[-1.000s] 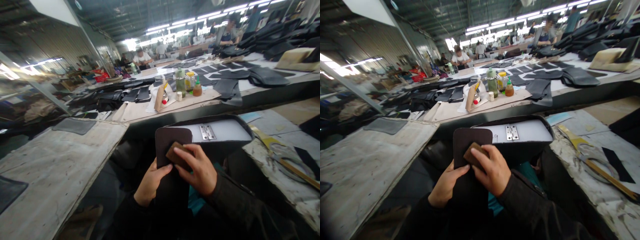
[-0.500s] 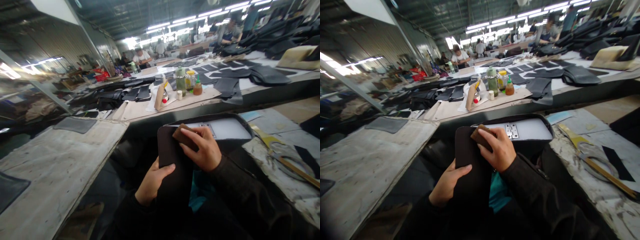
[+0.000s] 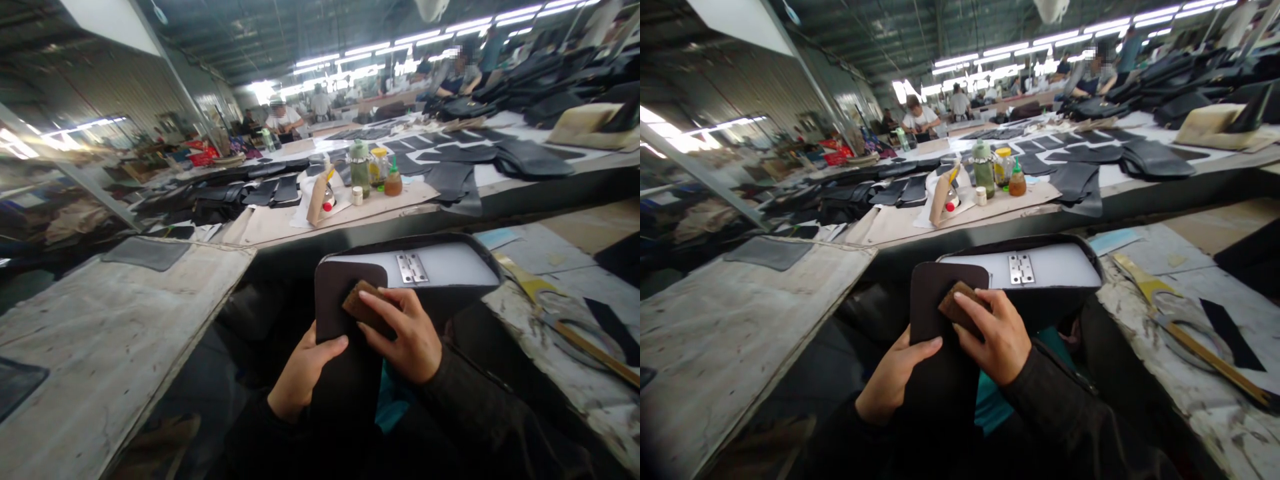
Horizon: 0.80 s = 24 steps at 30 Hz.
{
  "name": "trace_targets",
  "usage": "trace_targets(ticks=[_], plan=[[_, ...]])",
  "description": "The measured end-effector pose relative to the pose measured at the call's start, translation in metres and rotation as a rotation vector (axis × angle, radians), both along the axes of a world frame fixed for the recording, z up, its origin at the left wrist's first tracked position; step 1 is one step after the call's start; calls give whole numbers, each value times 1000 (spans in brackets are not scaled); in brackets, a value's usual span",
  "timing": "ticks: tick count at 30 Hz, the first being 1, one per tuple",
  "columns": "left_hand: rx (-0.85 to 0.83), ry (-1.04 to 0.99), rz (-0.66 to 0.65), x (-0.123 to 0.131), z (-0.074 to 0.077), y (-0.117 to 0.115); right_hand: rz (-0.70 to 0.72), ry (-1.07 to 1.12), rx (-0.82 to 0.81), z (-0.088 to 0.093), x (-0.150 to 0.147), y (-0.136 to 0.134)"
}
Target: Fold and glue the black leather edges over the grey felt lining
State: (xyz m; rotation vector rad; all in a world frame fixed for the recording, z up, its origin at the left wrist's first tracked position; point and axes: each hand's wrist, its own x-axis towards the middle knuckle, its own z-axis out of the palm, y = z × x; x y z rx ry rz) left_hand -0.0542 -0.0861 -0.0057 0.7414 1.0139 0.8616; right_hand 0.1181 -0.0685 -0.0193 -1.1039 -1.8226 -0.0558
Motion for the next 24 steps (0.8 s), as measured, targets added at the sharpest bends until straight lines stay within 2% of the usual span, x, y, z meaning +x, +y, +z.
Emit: trace_targets(ticks=[3,8,12,18,22,24], plan=[[15,4,24,1,-1,1,-22,-1,60,-1,0,-1],[12,-19,16,3,-1,1,5,3,-21,-4,-2,-6],[15,7,43,5,1,0,-7,12,46,-2,0,-2],[1,-2,-21,4,0,0,18,18,-14,-4,2,-7],[9,21,4,4,0,0,7,21,56,-1,1,1],[15,22,16,2,1,0,54,30,-2,-3,-2,-5]])
